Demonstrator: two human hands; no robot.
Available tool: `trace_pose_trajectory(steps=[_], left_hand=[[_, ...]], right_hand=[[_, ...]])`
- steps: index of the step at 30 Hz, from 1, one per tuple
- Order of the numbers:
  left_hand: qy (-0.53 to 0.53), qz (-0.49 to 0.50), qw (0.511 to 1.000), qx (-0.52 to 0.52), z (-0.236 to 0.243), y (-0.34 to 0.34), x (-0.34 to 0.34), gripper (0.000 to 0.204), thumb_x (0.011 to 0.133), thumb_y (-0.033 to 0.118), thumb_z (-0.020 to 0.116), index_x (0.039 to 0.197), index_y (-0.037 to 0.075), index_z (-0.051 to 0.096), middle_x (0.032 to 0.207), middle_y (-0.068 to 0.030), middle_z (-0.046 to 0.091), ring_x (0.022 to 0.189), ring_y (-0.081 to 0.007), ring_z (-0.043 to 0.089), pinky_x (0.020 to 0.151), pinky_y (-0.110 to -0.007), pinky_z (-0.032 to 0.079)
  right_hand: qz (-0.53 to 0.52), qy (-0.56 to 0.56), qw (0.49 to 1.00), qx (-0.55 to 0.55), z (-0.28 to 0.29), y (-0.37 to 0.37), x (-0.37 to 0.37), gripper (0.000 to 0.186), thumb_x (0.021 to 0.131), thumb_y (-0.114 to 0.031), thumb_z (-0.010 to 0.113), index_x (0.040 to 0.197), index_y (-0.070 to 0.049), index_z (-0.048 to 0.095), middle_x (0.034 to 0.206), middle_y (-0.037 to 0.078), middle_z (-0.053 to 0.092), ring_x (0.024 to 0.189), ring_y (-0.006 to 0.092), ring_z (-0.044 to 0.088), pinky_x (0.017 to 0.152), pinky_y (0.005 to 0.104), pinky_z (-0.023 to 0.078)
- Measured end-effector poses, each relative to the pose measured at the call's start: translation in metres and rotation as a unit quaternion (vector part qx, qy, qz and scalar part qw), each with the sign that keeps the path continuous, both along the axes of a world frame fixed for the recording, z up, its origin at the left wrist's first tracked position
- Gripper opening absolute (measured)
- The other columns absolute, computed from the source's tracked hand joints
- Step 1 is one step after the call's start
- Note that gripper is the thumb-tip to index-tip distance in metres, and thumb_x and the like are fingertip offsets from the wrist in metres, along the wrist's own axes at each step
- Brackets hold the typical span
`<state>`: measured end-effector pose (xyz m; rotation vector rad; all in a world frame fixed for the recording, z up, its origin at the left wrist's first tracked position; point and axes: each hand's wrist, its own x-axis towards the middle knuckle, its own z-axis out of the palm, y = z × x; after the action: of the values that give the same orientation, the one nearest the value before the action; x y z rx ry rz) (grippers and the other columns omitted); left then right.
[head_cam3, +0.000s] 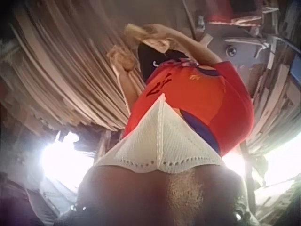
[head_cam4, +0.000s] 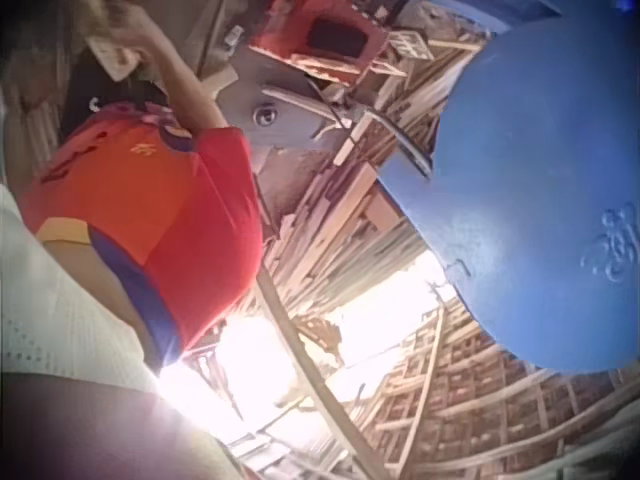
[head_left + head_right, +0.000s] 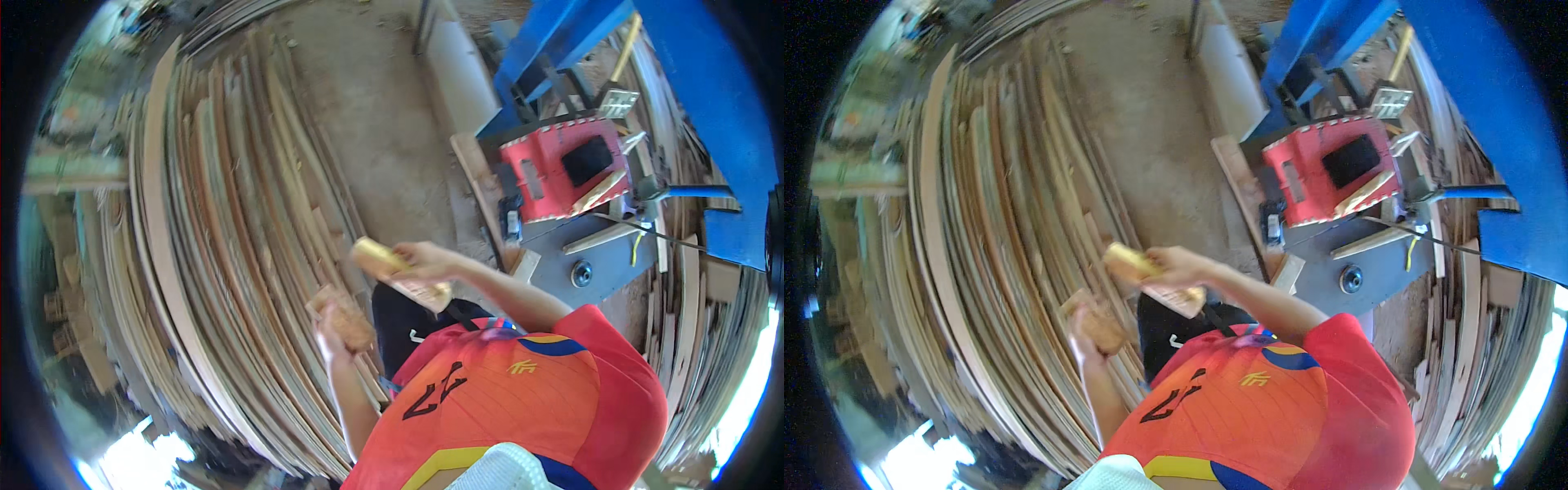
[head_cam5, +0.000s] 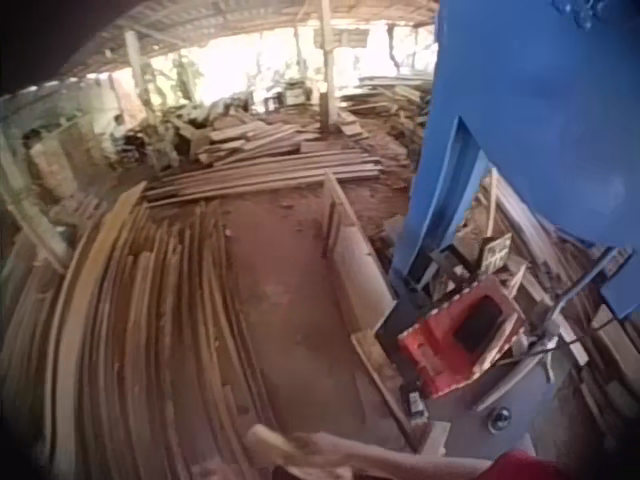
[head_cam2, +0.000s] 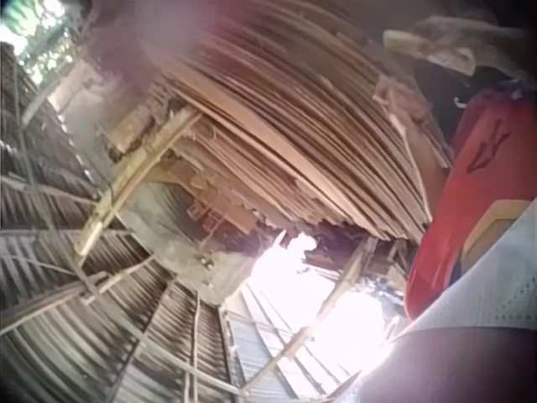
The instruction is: Measuring a piece of wood with a tape measure and preparing to apply a substance with a brush.
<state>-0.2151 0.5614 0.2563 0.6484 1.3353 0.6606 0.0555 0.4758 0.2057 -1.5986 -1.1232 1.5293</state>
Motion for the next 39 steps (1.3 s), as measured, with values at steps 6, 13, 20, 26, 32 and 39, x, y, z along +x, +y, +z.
trace_pose_trajectory(steps=[6, 13, 20, 26, 32, 39], left_hand=[[-0.011, -0.033, 0.999, -0.034, -0.018, 0.157, 0.065, 0.059, 0.101, 0.058, 0.055, 0.127, 0.007, 0.064, 0.096, -0.0112, 0.069, 0.078, -0.0255, 0.068, 0.068, -0.04, 0.059], [-0.055, -0.129, 0.99, 0.012, -0.038, 0.368, 0.291, 0.055, 0.099, 0.038, 0.067, 0.138, 0.0, 0.059, 0.115, -0.0141, 0.073, 0.087, -0.0228, 0.071, 0.075, -0.041, 0.062], [-0.135, -0.413, 0.899, 0.058, 0.054, 0.559, 0.583, 0.042, 0.1, 0.027, 0.07, 0.129, -0.002, 0.064, 0.112, -0.0131, 0.074, 0.083, -0.0172, 0.071, 0.068, -0.034, 0.061], [-0.139, -0.384, 0.907, 0.104, 0.072, 0.691, 0.746, 0.047, 0.101, 0.034, 0.067, 0.133, -0.001, 0.063, 0.106, -0.0094, 0.071, 0.081, -0.0155, 0.069, 0.066, -0.033, 0.061], [-0.128, -0.309, 0.938, 0.088, 0.076, 0.832, 0.884, 0.053, 0.1, 0.035, 0.066, 0.138, -0.001, 0.058, 0.103, -0.0091, 0.069, 0.082, -0.0172, 0.068, 0.067, -0.035, 0.061], [-0.1, -0.155, 0.978, 0.099, 0.04, 1.021, 1.001, 0.051, 0.101, 0.038, 0.065, 0.137, 0.002, 0.06, 0.106, -0.0112, 0.069, 0.079, -0.0205, 0.068, 0.066, -0.036, 0.061]], right_hand=[[-0.013, -0.006, 0.988, 0.154, 0.043, 0.151, 0.088, 0.073, 0.083, -0.046, 0.082, 0.133, 0.002, 0.06, 0.119, 0.023, 0.071, 0.111, 0.0365, 0.069, 0.094, 0.0435, 0.054], [-0.122, -0.144, 0.98, 0.056, 0.028, 0.323, 0.267, 0.069, 0.078, -0.04, 0.086, 0.128, 0.001, 0.063, 0.116, 0.022, 0.071, 0.111, 0.0343, 0.069, 0.097, 0.0421, 0.053], [-0.372, -0.008, 0.928, -0.018, 0.052, 0.364, 0.447, 0.064, 0.09, -0.04, 0.08, 0.137, -0.003, 0.058, 0.119, 0.01, 0.069, 0.107, 0.0206, 0.068, 0.096, 0.0343, 0.052], [-0.526, -0.011, 0.849, -0.054, 0.022, 0.446, 0.607, 0.063, 0.095, -0.045, 0.073, 0.136, 0.001, 0.058, 0.116, 0.012, 0.069, 0.105, 0.02, 0.067, 0.092, 0.0352, 0.053], [-0.482, -0.039, 0.872, -0.073, 0.056, 0.602, 0.814, 0.065, 0.096, -0.051, 0.068, 0.133, 0.002, 0.061, 0.112, 0.018, 0.072, 0.104, 0.0243, 0.068, 0.092, 0.0373, 0.052], [-0.409, -0.149, 0.9, -0.02, 0.073, 0.806, 1.024, 0.063, 0.095, -0.049, 0.07, 0.13, 0.003, 0.063, 0.111, 0.022, 0.072, 0.105, 0.0279, 0.07, 0.091, 0.0396, 0.053]])
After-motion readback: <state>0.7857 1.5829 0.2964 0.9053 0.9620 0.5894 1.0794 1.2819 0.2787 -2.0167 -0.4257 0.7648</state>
